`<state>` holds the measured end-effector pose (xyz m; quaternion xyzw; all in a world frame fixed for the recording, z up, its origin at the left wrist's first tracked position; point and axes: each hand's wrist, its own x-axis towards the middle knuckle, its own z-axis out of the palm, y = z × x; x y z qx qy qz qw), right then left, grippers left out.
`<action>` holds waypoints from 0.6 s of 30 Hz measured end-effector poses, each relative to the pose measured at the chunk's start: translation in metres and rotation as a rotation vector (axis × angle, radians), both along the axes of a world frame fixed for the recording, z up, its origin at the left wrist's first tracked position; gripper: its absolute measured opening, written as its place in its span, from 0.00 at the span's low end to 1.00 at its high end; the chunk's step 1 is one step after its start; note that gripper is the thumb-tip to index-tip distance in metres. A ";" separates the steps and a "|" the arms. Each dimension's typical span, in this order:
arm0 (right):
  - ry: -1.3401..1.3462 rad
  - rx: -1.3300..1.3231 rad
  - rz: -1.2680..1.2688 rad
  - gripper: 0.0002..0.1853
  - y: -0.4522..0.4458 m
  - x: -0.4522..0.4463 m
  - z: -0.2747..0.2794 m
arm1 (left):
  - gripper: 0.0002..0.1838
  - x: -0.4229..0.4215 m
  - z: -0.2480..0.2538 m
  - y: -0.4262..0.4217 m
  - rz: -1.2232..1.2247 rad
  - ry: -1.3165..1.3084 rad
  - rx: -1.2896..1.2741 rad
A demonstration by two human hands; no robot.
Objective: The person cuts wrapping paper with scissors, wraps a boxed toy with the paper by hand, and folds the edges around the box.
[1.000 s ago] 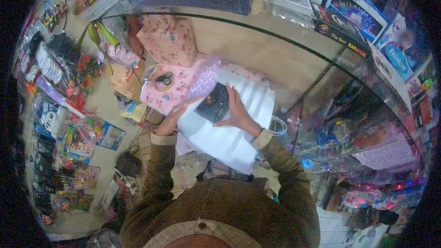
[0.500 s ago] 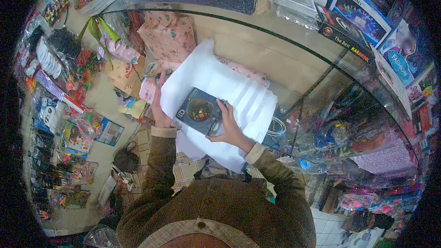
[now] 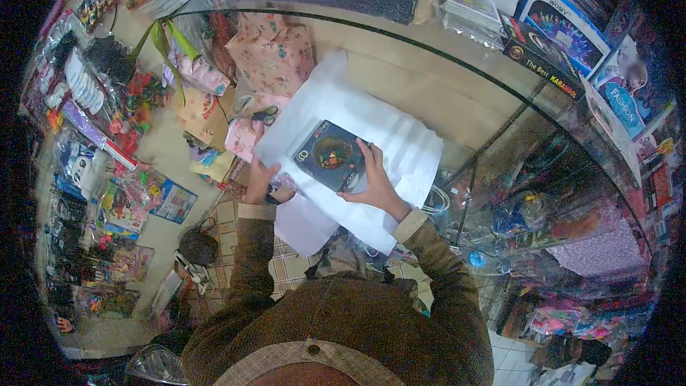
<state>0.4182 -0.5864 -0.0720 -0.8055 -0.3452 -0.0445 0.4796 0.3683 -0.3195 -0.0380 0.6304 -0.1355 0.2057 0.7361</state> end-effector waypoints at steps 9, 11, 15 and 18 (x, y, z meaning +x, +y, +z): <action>-0.109 -0.076 -0.107 0.64 -0.004 -0.009 0.002 | 0.52 0.015 -0.093 0.023 0.603 0.262 0.188; -0.115 -0.097 -0.117 0.64 -0.005 -0.014 0.006 | 0.53 0.014 -0.110 0.021 0.641 0.247 0.282; -0.144 -0.123 -0.112 0.63 -0.001 -0.018 0.008 | 0.54 0.008 -0.116 -0.001 0.547 0.311 0.203; -0.175 -0.158 -0.149 0.61 0.001 -0.018 0.005 | 0.48 0.000 -0.118 -0.013 0.465 0.436 0.064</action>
